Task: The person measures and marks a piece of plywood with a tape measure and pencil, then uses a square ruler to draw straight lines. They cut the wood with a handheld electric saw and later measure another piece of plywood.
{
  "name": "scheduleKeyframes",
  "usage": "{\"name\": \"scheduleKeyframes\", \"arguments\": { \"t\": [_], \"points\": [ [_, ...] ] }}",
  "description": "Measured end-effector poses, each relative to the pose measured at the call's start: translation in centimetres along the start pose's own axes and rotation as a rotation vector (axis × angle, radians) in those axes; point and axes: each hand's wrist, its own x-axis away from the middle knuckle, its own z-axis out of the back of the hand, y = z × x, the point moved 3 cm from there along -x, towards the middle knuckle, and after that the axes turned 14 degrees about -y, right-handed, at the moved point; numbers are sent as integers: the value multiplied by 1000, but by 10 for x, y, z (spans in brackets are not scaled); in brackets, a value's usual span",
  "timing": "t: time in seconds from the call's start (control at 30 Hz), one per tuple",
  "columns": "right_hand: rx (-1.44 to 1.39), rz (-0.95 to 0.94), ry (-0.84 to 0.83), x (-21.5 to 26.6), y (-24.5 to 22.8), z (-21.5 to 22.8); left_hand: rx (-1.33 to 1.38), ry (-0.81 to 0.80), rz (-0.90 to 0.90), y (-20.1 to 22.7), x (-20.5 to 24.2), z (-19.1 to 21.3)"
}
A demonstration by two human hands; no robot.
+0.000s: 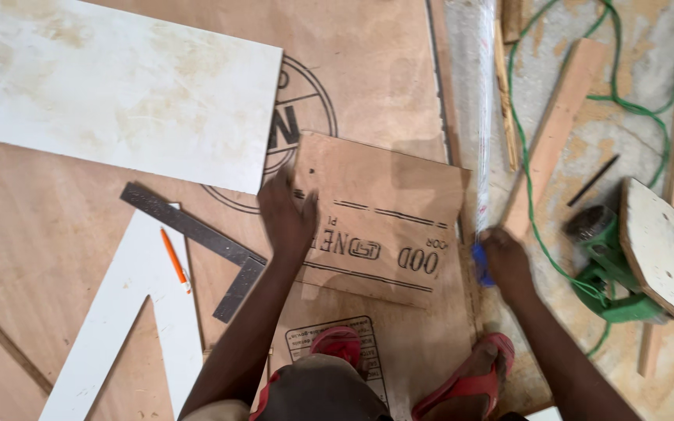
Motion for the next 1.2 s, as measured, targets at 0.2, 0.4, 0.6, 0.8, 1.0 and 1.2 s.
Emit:
{"name": "scheduleKeyframes", "arguments": {
  "t": [0.2, 0.4, 0.6, 0.8, 1.0, 1.2],
  "points": [
    [-344, -269, -54, 71, 2, -76, -38, -101, 188, -4, 106, -6],
    [-490, -134, 12, 87, -48, -53, 127, -206, 293, 7, 130, -11],
    [-392, 84, -65, 98, -76, -122, 415, -405, -144, 57, 110, -20],
    [-375, 72, -148, 117, -87, -191, 911, -780, 104, 60, 124, -59],
    [-74, -34, -133, 78, -82, -133, 590, -874, 77, 40, 88, -45],
    [-437, 256, 39, 30, -140, -32, 63, -1089, 177, 34, 43, -36]
  ]
}}
